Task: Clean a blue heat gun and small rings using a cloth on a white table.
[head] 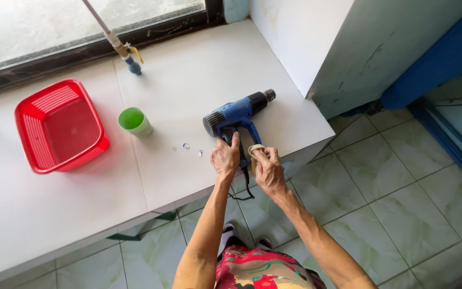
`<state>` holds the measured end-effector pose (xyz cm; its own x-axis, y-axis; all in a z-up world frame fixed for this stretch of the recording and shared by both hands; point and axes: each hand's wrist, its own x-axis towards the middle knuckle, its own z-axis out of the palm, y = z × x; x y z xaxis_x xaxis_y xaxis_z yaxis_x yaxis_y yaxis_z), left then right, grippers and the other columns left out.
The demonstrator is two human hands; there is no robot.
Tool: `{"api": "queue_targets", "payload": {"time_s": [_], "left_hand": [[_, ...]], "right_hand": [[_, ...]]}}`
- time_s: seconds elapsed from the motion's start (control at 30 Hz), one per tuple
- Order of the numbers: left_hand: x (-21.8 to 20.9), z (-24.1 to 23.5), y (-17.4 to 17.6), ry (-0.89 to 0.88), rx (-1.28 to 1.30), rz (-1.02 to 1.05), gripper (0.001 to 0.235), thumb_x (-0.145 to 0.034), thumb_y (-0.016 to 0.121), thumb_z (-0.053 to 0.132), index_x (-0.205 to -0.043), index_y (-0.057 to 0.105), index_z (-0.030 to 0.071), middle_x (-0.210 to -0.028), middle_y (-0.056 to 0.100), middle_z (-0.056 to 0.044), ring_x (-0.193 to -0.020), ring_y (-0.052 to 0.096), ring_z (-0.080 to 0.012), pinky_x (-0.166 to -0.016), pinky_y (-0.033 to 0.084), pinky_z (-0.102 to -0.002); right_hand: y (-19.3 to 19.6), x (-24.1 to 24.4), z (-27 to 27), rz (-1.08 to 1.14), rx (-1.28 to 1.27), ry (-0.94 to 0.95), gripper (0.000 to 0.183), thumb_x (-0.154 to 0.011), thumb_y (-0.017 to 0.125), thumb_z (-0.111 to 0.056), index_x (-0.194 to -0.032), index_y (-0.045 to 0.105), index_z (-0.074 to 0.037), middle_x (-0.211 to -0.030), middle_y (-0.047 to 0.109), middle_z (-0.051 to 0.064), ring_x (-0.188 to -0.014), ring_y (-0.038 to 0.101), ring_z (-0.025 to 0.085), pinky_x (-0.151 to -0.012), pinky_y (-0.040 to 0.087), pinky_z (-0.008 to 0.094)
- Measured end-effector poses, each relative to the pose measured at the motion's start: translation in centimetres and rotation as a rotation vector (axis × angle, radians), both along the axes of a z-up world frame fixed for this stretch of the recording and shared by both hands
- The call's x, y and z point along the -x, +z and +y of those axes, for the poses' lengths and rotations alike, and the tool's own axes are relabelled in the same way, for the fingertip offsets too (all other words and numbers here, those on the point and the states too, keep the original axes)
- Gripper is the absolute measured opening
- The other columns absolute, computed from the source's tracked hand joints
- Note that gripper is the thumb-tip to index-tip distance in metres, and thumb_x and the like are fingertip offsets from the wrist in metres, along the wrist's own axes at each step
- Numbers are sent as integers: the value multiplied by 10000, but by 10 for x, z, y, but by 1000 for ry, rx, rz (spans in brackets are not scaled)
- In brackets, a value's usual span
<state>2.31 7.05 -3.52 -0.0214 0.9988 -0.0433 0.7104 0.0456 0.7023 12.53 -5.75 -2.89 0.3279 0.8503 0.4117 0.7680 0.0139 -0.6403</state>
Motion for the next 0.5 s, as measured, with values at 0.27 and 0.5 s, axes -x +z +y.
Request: {"api": "queue_targets", "payload": {"time_s": [0.27,0.5], "left_hand": [[7,19,-21,-55,33,9,811,-869,566,742,-1007,692,-47,-952,729,-302,-961,718,-454,-866,549,-515],[22,30,-11,-137,75,-125,860,-737,693,755,-917,730,-85,-922,731,-305,-936,729,-434,-845,559,-484]], "right_hand": [[4,-32,3,261,191,177,323,-885,653,-78,-1193,741,-122,-1113,641,151,-1040,662,319,-931,546,399],[-8,5,9,-7,-23,111,336,-859,664,-10,-1179,727,-92,-1145,588,191,-1038,630,360,-900,553,416]]}}
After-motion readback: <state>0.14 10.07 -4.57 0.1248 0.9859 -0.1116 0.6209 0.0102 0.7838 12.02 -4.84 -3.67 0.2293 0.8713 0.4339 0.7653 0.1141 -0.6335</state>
